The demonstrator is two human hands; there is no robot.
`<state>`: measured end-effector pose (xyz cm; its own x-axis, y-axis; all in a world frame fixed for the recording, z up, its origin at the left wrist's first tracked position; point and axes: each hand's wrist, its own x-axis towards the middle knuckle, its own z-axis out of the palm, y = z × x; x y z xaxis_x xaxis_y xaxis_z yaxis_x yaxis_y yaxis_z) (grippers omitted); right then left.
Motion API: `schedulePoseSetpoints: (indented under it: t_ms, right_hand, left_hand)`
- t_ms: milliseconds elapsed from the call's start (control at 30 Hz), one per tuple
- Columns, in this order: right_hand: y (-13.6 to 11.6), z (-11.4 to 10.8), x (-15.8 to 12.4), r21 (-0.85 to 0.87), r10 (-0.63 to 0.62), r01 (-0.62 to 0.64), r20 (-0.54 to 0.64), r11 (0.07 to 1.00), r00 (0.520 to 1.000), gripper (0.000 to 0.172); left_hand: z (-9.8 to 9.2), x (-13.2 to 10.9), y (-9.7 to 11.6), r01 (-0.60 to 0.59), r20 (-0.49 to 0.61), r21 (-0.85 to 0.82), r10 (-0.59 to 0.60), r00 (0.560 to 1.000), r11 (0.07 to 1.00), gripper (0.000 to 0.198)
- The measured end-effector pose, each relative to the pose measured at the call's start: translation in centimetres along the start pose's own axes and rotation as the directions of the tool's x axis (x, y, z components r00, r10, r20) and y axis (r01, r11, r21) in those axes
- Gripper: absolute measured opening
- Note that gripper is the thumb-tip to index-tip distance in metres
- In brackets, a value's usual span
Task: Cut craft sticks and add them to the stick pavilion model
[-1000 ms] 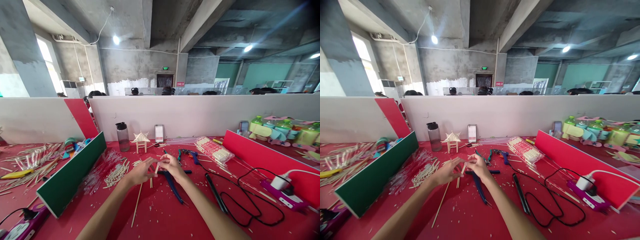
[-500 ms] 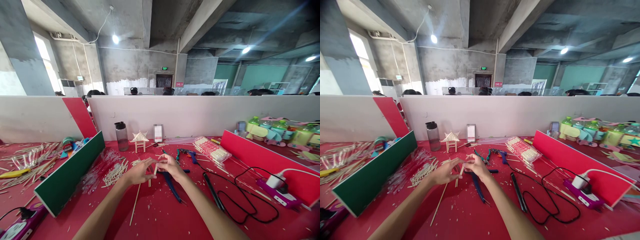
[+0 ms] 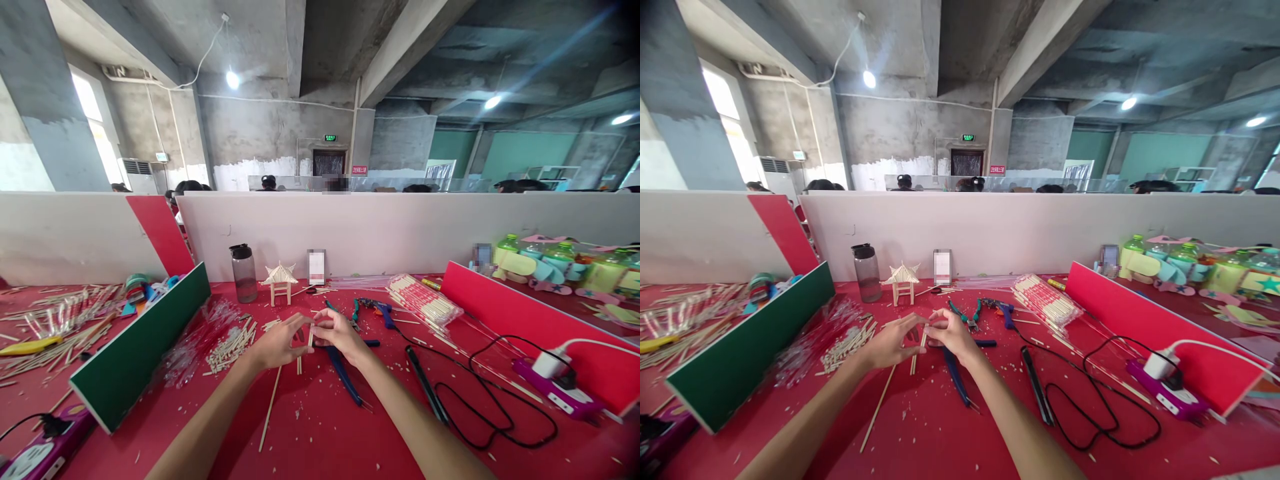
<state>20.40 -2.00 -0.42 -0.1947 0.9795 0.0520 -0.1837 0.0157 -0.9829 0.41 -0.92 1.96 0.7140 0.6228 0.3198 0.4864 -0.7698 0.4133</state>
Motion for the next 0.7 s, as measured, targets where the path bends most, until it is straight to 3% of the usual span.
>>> schedulePoseSetpoints:
  t_ms: [700]
  right_hand:
    - [0.53,-0.10,0.39,-0.001,-0.043,0.043,-0.013,0.999,0.999,0.056]
  left_hand:
    - [-0.11,-0.21,-0.01,-0.053,0.027,0.046,0.052,0.998,0.998,0.062]
